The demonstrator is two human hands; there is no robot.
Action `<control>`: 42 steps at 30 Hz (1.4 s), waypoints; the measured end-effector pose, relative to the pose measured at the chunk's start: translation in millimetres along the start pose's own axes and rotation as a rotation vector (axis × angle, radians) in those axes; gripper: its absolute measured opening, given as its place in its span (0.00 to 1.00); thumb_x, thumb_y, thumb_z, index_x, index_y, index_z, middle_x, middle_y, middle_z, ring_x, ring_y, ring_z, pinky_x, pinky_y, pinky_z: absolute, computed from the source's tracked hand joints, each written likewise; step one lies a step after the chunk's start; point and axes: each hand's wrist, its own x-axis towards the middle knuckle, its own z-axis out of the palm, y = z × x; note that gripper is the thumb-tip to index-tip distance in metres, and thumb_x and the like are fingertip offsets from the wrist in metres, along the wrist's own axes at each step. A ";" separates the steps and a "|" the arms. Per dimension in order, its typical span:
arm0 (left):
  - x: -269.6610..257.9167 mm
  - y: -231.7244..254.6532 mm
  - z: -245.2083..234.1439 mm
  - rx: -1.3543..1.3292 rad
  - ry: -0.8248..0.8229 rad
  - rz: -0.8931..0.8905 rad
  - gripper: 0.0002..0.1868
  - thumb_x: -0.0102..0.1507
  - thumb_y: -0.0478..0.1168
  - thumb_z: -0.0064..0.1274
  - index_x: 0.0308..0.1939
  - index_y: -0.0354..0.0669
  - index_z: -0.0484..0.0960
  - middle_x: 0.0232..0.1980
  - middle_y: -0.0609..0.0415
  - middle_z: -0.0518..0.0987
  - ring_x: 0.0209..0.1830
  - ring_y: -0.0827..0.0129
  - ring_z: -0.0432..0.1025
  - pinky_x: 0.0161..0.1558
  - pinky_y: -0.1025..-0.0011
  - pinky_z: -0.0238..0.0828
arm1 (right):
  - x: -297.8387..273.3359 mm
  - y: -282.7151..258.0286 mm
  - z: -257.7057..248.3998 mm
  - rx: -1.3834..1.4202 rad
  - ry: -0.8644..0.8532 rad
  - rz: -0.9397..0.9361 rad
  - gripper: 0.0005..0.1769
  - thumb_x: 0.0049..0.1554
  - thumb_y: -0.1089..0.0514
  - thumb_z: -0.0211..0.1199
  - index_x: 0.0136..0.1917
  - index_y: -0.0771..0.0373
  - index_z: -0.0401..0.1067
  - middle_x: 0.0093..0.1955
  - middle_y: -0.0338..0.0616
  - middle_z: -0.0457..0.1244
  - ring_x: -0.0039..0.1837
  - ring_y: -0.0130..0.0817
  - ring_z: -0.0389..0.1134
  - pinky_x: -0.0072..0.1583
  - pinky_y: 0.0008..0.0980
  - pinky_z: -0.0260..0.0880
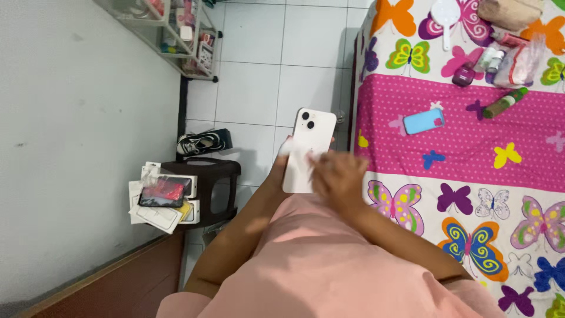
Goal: The person wipes a pink phone case with a tissue, then removes a blue case from a white phone and wipes the phone with a tissue. The person places the pink case onto the phone, adjusts it, and briefly inspects the phone before placing it on the bed.
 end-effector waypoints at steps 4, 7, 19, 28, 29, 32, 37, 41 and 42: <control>-33.5 -2.6 3.5 0.044 -0.040 0.006 0.40 0.78 0.68 0.36 0.80 0.39 0.63 0.67 0.39 0.73 0.61 0.53 0.72 0.60 0.51 0.74 | 4.9 -6.4 4.7 -0.014 0.066 0.133 0.21 0.55 0.61 0.68 0.63 0.54 0.77 0.53 0.39 0.64 0.55 0.41 0.61 0.58 0.48 0.50; -57.7 7.1 3.6 -0.022 0.263 -0.153 0.42 0.66 0.69 0.37 0.75 0.46 0.62 0.68 0.45 0.73 0.64 0.57 0.73 0.63 0.58 0.76 | -7.0 -56.6 6.5 0.176 0.038 -0.002 0.20 0.53 0.59 0.69 0.59 0.59 0.75 0.50 0.38 0.65 0.51 0.38 0.62 0.54 0.48 0.47; -161.0 -2.6 -41.4 -0.011 0.025 -0.071 0.41 0.75 0.69 0.43 0.81 0.45 0.62 0.57 0.52 0.73 0.63 0.59 0.72 0.62 0.56 0.76 | -27.1 -163.5 3.4 0.182 -0.023 -0.167 0.15 0.55 0.62 0.69 0.57 0.62 0.77 0.48 0.40 0.66 0.51 0.35 0.68 0.55 0.43 0.58; -217.4 -16.1 -8.8 0.238 0.212 -0.343 0.46 0.63 0.70 0.48 0.79 0.54 0.58 0.66 0.51 0.74 0.64 0.65 0.72 0.61 0.67 0.74 | -47.2 -181.7 1.2 0.185 0.207 0.112 0.12 0.55 0.66 0.68 0.53 0.59 0.73 0.53 0.44 0.68 0.54 0.40 0.69 0.57 0.40 0.59; -220.4 -17.4 -5.7 0.230 0.234 -0.373 0.46 0.63 0.69 0.47 0.79 0.50 0.59 0.66 0.50 0.74 0.65 0.64 0.72 0.60 0.67 0.75 | -51.1 -187.9 0.9 0.139 0.198 0.091 0.13 0.55 0.66 0.68 0.54 0.60 0.74 0.51 0.43 0.68 0.53 0.41 0.68 0.57 0.41 0.59; -229.9 -18.7 -2.3 0.243 0.234 -0.411 0.47 0.65 0.70 0.47 0.78 0.42 0.60 0.64 0.44 0.75 0.62 0.58 0.73 0.57 0.65 0.78 | -54.1 -201.8 -0.3 0.073 0.194 0.165 0.14 0.56 0.66 0.70 0.56 0.60 0.76 0.49 0.41 0.67 0.51 0.40 0.66 0.56 0.42 0.58; -242.3 -21.4 -1.6 0.421 0.360 -0.441 0.47 0.60 0.71 0.44 0.74 0.47 0.59 0.61 0.42 0.77 0.57 0.62 0.80 0.52 0.65 0.82 | -58.7 -210.7 -12.3 0.101 0.125 0.075 0.17 0.52 0.66 0.70 0.56 0.63 0.78 0.45 0.41 0.66 0.48 0.38 0.66 0.52 0.43 0.55; -236.5 -21.6 8.1 0.187 0.055 -0.376 0.49 0.68 0.72 0.49 0.77 0.36 0.62 0.62 0.36 0.74 0.55 0.55 0.76 0.51 0.64 0.80 | -62.1 -181.6 -19.5 0.224 0.211 0.330 0.06 0.57 0.68 0.65 0.49 0.62 0.74 0.47 0.41 0.66 0.49 0.33 0.66 0.53 0.34 0.60; -232.9 -22.5 12.4 0.170 -0.010 -0.359 0.49 0.68 0.71 0.50 0.78 0.35 0.62 0.64 0.37 0.74 0.55 0.56 0.76 0.54 0.65 0.79 | -60.3 -165.0 -20.9 0.365 0.281 0.526 0.02 0.64 0.67 0.64 0.50 0.63 0.73 0.47 0.39 0.64 0.45 0.25 0.65 0.50 0.27 0.64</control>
